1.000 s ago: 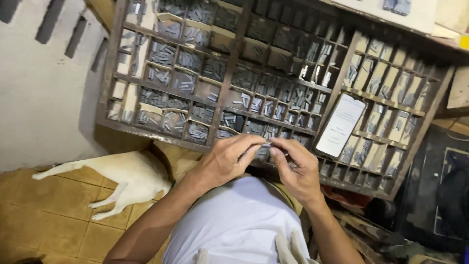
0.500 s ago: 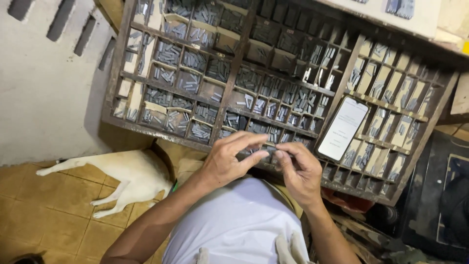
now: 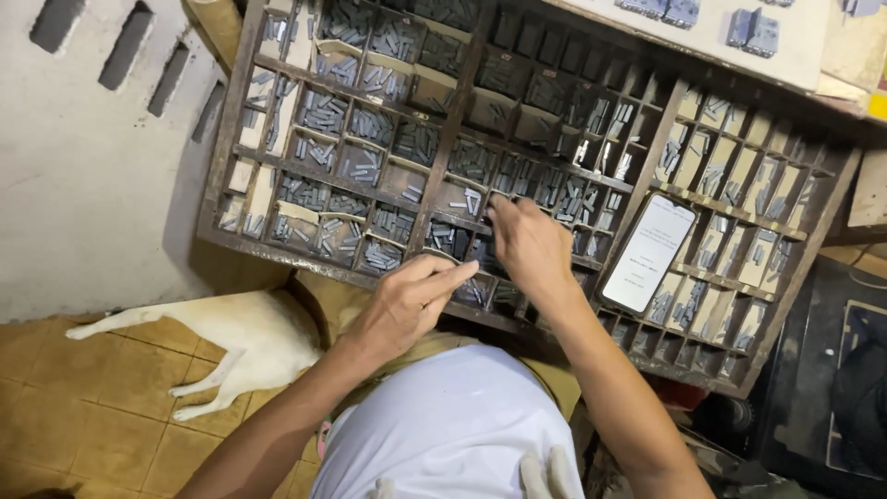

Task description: Sorting and arranging individual metal type characters into a compartmentalized wooden type case.

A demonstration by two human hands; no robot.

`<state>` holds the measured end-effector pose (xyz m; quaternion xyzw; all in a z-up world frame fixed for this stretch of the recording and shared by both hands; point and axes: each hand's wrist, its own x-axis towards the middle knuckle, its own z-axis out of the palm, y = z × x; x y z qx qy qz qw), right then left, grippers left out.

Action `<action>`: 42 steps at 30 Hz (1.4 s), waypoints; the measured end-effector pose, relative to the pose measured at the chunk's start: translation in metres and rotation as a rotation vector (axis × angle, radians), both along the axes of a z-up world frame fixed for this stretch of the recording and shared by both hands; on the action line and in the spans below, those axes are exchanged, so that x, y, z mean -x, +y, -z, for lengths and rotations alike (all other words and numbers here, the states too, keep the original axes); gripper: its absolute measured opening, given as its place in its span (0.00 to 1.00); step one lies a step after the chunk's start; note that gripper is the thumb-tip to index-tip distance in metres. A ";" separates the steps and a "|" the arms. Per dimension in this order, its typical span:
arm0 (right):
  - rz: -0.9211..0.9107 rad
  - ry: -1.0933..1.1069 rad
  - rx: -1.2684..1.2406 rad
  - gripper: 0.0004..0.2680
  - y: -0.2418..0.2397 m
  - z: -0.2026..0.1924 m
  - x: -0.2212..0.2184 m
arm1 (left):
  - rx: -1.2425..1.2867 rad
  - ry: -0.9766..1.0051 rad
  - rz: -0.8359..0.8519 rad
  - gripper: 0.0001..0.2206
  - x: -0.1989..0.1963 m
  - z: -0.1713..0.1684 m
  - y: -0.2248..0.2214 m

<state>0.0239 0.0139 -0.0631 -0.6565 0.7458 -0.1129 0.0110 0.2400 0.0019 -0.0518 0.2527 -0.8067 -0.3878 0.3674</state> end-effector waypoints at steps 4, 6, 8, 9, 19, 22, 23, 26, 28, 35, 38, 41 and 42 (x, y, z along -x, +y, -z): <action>0.047 0.020 -0.174 0.08 -0.021 0.005 0.008 | -0.072 0.029 -0.053 0.13 -0.002 -0.006 0.001; -0.060 0.271 0.037 0.07 -0.026 0.014 0.017 | -0.094 0.094 -0.102 0.10 0.001 -0.004 -0.004; -0.111 0.278 0.078 0.07 -0.030 0.008 0.020 | -0.102 0.089 -0.133 0.09 0.001 -0.005 -0.007; -0.155 0.283 0.128 0.08 -0.032 0.005 0.021 | -0.101 0.083 -0.158 0.09 0.002 -0.005 -0.010; -0.014 -0.842 0.244 0.04 0.036 -0.046 0.001 | -0.021 0.220 -0.258 0.10 0.019 -0.028 -0.011; 0.049 -1.055 0.190 0.05 0.055 -0.063 -0.006 | -0.020 0.287 -0.242 0.09 0.031 -0.031 -0.008; 0.052 -1.062 0.202 0.05 0.057 -0.069 -0.008 | -0.033 0.324 -0.180 0.11 0.034 -0.028 -0.009; 0.070 -1.129 0.187 0.04 0.066 -0.076 -0.011 | -0.069 0.379 -0.071 0.12 0.037 -0.037 -0.005; 0.090 -1.184 0.162 0.05 0.072 -0.076 -0.011 | -0.094 0.401 -0.020 0.12 0.036 -0.036 0.001; 0.163 -1.437 -0.109 0.04 0.064 -0.035 -0.006 | -0.186 0.294 0.059 0.11 0.024 -0.034 0.002; -0.004 -0.666 0.090 0.05 0.036 -0.028 -0.001 | -0.128 0.233 0.001 0.11 0.020 -0.028 -0.002; 0.017 -0.191 0.023 0.09 0.008 -0.012 -0.002 | -0.086 0.204 -0.074 0.12 0.017 -0.027 -0.006; 0.020 -0.076 -0.045 0.13 -0.001 -0.002 -0.002 | -0.072 0.196 -0.105 0.12 0.017 -0.027 -0.007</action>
